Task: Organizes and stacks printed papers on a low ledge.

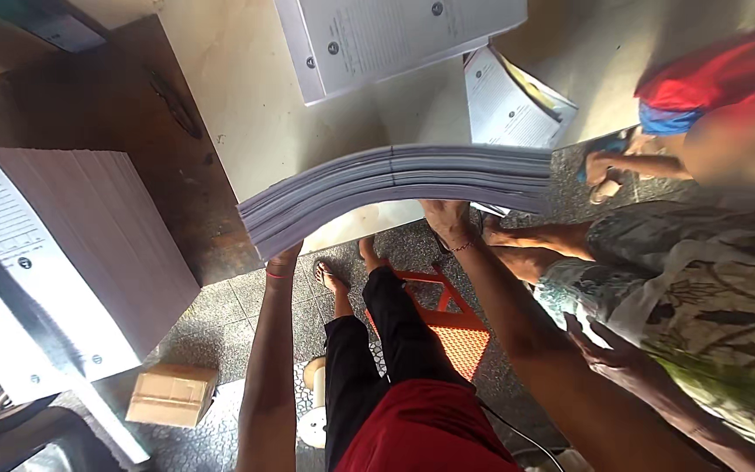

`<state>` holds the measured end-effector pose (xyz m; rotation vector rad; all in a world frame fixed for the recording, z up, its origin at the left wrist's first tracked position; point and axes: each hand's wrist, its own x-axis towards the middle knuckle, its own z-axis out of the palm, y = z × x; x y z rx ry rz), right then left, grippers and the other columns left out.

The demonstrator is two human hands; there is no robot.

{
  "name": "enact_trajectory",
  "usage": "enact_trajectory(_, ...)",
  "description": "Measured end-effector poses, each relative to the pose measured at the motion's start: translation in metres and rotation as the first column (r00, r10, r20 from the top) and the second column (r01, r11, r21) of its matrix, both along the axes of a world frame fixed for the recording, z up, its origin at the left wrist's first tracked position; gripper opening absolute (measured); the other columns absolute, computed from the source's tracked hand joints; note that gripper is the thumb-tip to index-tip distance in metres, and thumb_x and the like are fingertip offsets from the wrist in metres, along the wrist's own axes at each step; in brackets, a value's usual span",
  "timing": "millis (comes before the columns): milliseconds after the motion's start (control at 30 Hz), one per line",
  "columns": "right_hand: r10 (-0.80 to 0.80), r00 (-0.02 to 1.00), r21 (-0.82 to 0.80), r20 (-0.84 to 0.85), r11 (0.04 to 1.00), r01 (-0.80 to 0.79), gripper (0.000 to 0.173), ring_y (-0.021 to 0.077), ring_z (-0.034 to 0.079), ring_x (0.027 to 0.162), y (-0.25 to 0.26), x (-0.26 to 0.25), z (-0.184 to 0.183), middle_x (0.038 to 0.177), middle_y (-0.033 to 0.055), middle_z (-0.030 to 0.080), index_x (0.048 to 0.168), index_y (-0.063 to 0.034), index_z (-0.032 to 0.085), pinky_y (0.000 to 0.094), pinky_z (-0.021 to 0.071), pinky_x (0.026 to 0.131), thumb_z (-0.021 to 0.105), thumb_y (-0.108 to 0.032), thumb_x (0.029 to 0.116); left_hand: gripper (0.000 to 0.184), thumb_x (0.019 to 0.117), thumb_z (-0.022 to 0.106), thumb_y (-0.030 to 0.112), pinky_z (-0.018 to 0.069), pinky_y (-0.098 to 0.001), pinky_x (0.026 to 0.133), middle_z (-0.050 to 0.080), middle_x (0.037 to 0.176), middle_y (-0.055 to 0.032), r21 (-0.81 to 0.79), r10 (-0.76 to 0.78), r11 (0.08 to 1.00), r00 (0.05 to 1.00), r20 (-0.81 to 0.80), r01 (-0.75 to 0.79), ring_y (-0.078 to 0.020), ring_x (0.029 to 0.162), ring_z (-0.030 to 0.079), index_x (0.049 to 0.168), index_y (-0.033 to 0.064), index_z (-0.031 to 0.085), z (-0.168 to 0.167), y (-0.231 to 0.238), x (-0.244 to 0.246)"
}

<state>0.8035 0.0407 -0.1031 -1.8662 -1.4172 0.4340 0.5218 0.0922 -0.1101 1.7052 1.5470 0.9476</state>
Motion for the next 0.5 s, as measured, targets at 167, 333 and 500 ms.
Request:
enact_trajectory(167, 0.029, 0.996, 0.032, -0.087, 0.999, -0.027, 0.032, 0.0239, 0.070, 0.108, 0.007, 0.004, -0.005, 0.108, 0.0221, 0.073, 0.111, 0.0073, 0.072, 0.0395, 0.0530, 0.100, 0.075, -0.017, 0.0901, 0.034, 0.0917, 0.074, 0.012, 0.0503, -0.0349, 0.105, 0.068, 0.122, -0.0167, 0.059, -0.023, 0.998, 0.995, 0.100, 0.017, -0.0173, 0.120, 0.064, 0.121, -0.0046, 0.066, 0.003, 0.005, 0.007)
enact_trajectory(333, 0.053, 0.979, -0.110, -0.198, 0.991, -0.076, 0.028, 0.0162, 0.070, 0.101, -0.016, 0.004, 0.029, 0.106, 0.0151, 0.073, 0.113, 0.0023, 0.071, 0.0373, 0.0565, 0.095, 0.074, -0.018, 0.0932, 0.039, 0.0899, 0.076, 0.011, 0.0508, -0.0384, 0.104, 0.068, 0.121, -0.0197, -0.037, -0.020, 0.999, 0.995, 0.095, 0.024, -0.0213, 0.117, 0.065, 0.122, -0.0068, 0.064, 0.030, -0.019, 0.004)
enact_trajectory(500, 0.025, 0.953, -0.357, -0.301, 0.924, -0.137, 0.035, 0.0158, 0.067, 0.076, -0.069, -0.008, 0.089, 0.097, 0.0185, 0.070, 0.117, 0.0103, 0.065, 0.0377, 0.0593, 0.075, 0.065, -0.019, 0.0978, 0.037, 0.0894, 0.071, 0.012, 0.0562, -0.0425, 0.092, 0.073, 0.102, -0.0230, -0.334, 0.095, 0.940, 0.993, 0.064, -0.068, -0.0249, 0.095, 0.072, 0.115, -0.0146, 0.066, 0.074, -0.086, -0.005)
